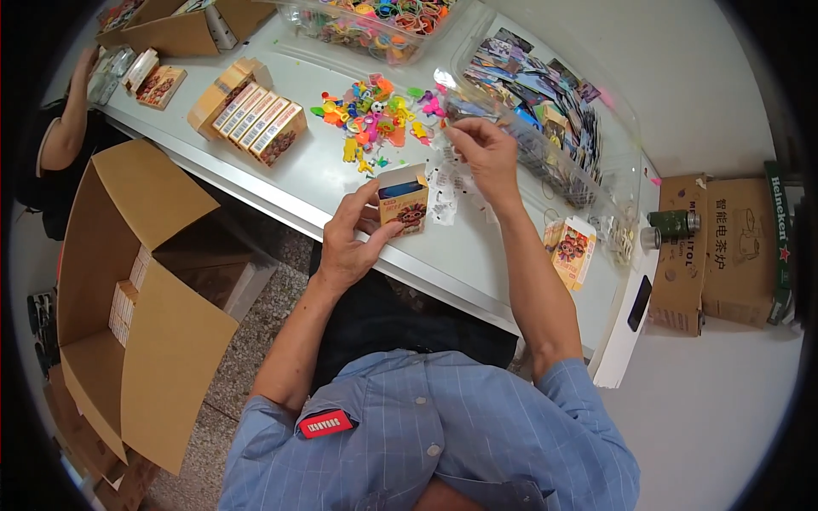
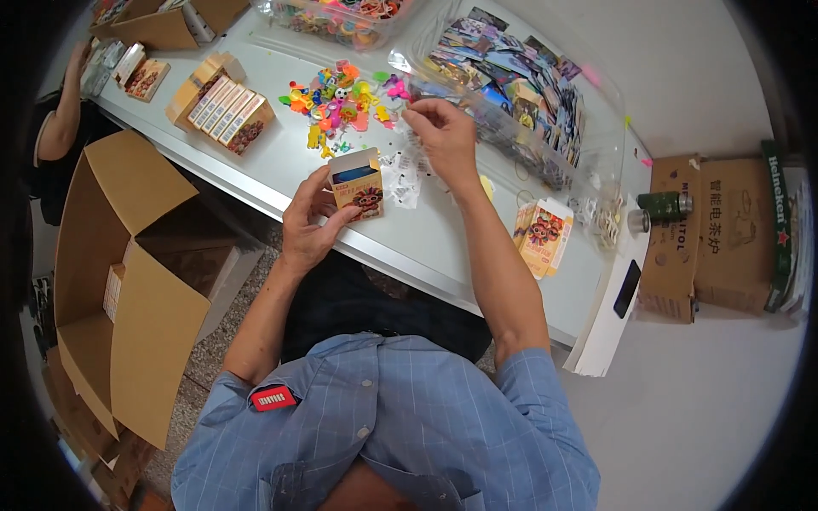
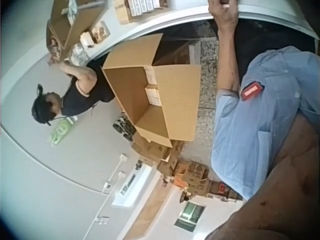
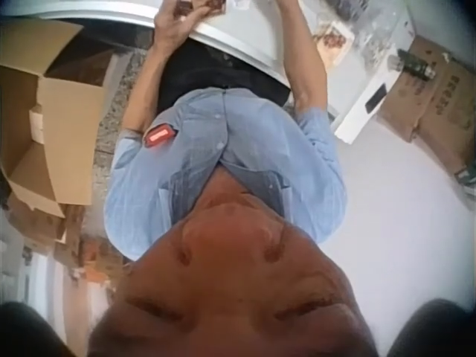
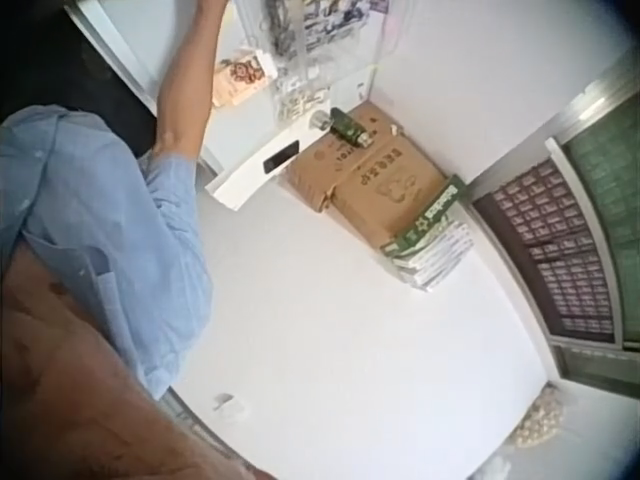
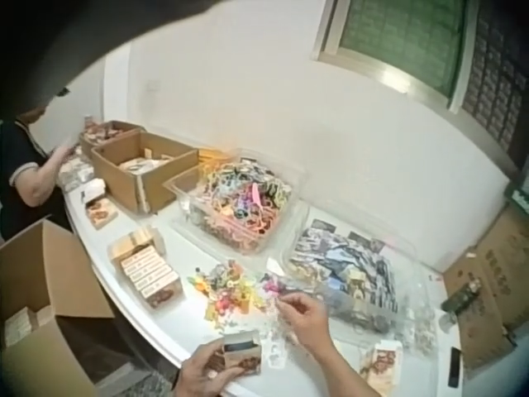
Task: Packing small plastic toy parts into cardboard boxes.
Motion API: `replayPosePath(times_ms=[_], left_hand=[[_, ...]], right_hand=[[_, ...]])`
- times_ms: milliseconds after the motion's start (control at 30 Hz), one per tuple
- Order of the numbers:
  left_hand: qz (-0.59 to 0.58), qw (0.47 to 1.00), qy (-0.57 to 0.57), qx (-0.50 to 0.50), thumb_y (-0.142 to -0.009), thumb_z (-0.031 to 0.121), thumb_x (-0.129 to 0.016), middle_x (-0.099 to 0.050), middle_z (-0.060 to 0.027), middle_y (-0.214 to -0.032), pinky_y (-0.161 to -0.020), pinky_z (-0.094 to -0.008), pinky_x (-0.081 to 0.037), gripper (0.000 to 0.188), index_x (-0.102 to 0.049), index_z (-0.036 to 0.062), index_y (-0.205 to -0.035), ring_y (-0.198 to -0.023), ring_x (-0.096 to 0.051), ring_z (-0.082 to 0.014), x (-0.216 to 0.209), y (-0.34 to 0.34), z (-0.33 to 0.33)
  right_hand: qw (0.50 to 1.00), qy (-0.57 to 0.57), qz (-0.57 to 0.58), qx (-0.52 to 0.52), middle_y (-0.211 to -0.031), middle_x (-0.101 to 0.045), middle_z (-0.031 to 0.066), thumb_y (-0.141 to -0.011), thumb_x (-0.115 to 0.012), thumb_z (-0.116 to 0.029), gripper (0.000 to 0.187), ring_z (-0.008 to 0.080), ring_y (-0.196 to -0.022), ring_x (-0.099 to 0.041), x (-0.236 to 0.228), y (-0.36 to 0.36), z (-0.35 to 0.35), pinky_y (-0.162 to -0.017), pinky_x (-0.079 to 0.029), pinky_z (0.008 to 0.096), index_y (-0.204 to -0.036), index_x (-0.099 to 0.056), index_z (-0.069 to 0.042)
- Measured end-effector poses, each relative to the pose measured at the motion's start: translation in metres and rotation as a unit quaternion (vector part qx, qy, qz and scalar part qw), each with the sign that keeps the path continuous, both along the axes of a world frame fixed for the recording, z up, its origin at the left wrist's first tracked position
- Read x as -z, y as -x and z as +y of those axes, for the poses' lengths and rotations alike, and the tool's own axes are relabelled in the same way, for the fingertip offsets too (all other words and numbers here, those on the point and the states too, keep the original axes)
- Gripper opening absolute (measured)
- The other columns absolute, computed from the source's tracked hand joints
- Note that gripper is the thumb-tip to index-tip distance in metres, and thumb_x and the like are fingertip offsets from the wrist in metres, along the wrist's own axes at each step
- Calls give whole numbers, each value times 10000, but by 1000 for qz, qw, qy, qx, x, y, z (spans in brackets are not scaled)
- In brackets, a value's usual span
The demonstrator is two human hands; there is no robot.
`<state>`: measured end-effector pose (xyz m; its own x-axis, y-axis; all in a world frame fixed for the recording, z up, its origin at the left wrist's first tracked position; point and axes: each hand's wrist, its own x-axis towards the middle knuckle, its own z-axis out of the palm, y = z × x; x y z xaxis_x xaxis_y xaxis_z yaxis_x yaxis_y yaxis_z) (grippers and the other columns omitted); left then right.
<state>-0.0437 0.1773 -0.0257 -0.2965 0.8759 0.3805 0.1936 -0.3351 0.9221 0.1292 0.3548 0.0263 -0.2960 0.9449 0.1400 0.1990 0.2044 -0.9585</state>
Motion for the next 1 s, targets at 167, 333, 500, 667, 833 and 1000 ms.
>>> replayPosePath(times_ms=[167, 333, 500, 667, 833, 1000], left_hand=[[12, 1000, 11, 18, -777, -4, -814, -659, -111, -1112, -661, -258, -565, 690, -524, 74, -1398, -897, -694, -167, -8, 0, 3], [22, 999, 21, 25, -779, -5, -812, -673, -111, -1128, -658, -264, -557, 698, -523, 83, -1408, -903, -694, -169, -8, 0, 2], [26, 999, 23, 34, -780, -9, -809, -682, -131, -1176, -670, -274, -564, 699, -519, 80, -1410, -916, -699, -179, -6, 0, 3], [17, 999, 17, 34, -779, -10, -810, -686, -132, -1154, -660, -282, -576, 688, -524, 73, -1400, -901, -704, -184, -7, -3, 1], [38, 999, -5, 30, -778, -5, -812, -686, -140, -1138, -639, -285, -587, 667, -535, 66, -1381, -886, -709, -194, -7, -8, 2], [72, 997, -30, 28, -762, -22, -810, -688, -146, -1144, -649, -297, -595, 637, -562, 58, -1343, -908, -707, -208, -7, -9, 2]], right_hand=[[989, 63, 132, -37, -773, -653, 40, -896, -709, -27, 87, 82, -612, -553, -35, -14, -35, -530, -429, 235, -965, -678, 16], [964, 107, 195, -148, -772, -651, 56, -891, -710, -17, 104, 100, -601, -549, -47, -18, -54, -517, -426, 237, -979, -672, 24], [950, 113, 226, -183, -774, -651, 53, -889, -717, -24, 114, 92, -600, -540, -63, -18, -59, -509, -413, 233, -987, -677, 18], [969, 118, 91, -195, -788, -662, 32, -893, -734, -62, 109, 62, -612, -539, -69, -11, -65, -512, -407, 229, -966, -692, 6], [990, 80, 37, -112, -801, -682, 21, -890, -739, -82, 103, 63, -646, -580, -54, 0, -83, -545, -453, 236, -963, -711, -14], [960, -210, -164, -86, -842, -714, 84, -858, -746, -83, 97, 179, -659, -661, -46, 8, -97, -586, -508, 285, -951, -734, -59]])
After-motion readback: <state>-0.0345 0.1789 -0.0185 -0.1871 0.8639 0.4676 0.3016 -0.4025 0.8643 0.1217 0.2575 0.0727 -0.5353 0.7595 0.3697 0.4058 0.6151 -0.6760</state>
